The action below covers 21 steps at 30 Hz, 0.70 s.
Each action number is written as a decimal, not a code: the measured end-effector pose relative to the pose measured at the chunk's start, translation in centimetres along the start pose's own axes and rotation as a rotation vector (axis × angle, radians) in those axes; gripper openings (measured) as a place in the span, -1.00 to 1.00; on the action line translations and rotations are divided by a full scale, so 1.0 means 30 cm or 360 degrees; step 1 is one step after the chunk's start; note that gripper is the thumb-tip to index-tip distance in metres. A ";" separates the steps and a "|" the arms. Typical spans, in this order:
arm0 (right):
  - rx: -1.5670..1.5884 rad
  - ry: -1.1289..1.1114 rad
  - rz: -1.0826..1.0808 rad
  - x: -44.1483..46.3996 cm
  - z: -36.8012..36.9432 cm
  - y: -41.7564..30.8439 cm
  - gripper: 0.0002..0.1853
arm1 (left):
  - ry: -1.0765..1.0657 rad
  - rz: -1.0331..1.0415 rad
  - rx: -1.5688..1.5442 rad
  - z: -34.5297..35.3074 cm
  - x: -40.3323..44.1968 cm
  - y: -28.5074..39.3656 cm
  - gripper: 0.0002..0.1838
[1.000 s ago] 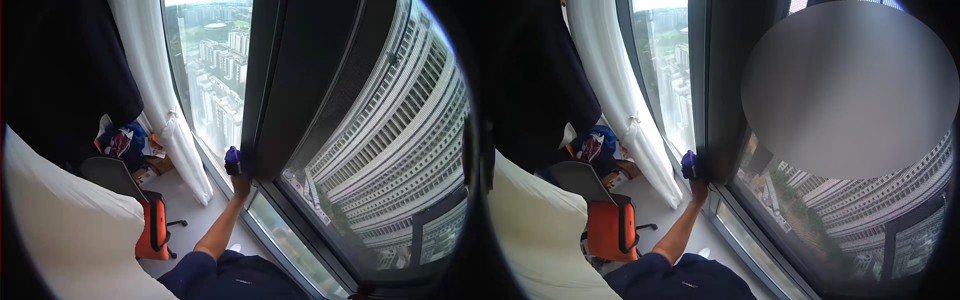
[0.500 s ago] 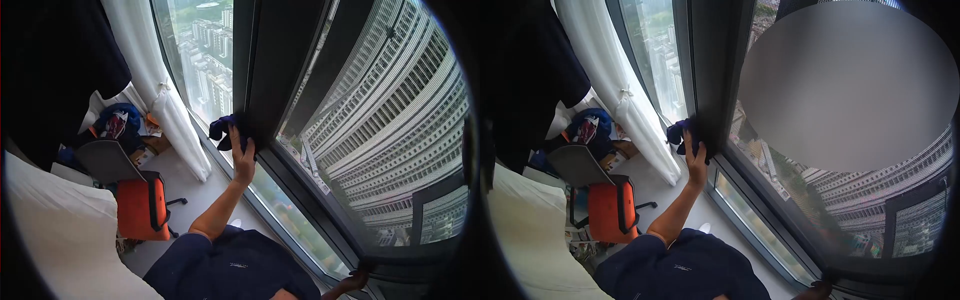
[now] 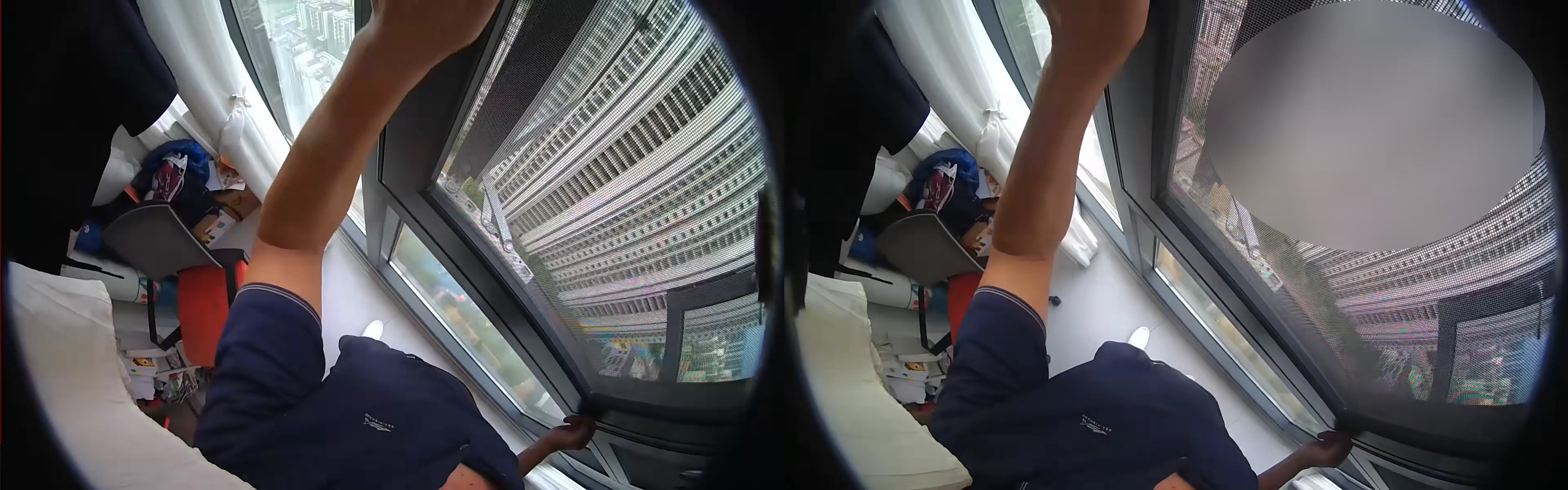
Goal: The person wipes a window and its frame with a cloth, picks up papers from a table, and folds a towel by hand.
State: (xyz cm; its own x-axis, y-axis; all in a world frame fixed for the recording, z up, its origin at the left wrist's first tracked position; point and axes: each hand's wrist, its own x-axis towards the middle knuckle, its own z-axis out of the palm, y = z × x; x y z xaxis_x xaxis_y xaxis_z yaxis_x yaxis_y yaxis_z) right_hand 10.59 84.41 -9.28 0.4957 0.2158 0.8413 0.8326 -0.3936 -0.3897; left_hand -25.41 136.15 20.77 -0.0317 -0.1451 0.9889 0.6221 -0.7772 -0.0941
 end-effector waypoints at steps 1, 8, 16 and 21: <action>0.0048 0.0016 -0.0012 -0.003 0.002 0.002 -0.69 | -0.0060 -0.0133 -0.0034 -0.030 -0.118 0.066 -0.69; 0.0391 0.0099 0.0544 -0.003 -0.004 -0.018 -0.63 | -0.0266 -0.1302 -0.0106 -0.243 -1.097 0.480 -0.74; 0.0350 -0.0075 0.0299 0.002 -0.023 0.027 -0.65 | -0.0286 -0.1991 -0.0290 -0.305 -1.014 0.427 -0.72; 0.0001 -0.0118 0.0130 0.014 -0.030 0.005 -0.62 | -0.0074 -0.1660 -0.0546 -0.255 -0.754 0.229 -0.76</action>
State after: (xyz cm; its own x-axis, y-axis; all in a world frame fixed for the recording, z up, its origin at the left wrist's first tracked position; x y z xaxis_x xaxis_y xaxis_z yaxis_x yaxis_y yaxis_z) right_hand 10.70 83.65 -8.67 0.5788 0.2486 0.7766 0.7888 -0.4120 -0.4560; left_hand -26.42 129.42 -3.12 -0.3818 0.6998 0.6038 0.0562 -0.6345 0.7709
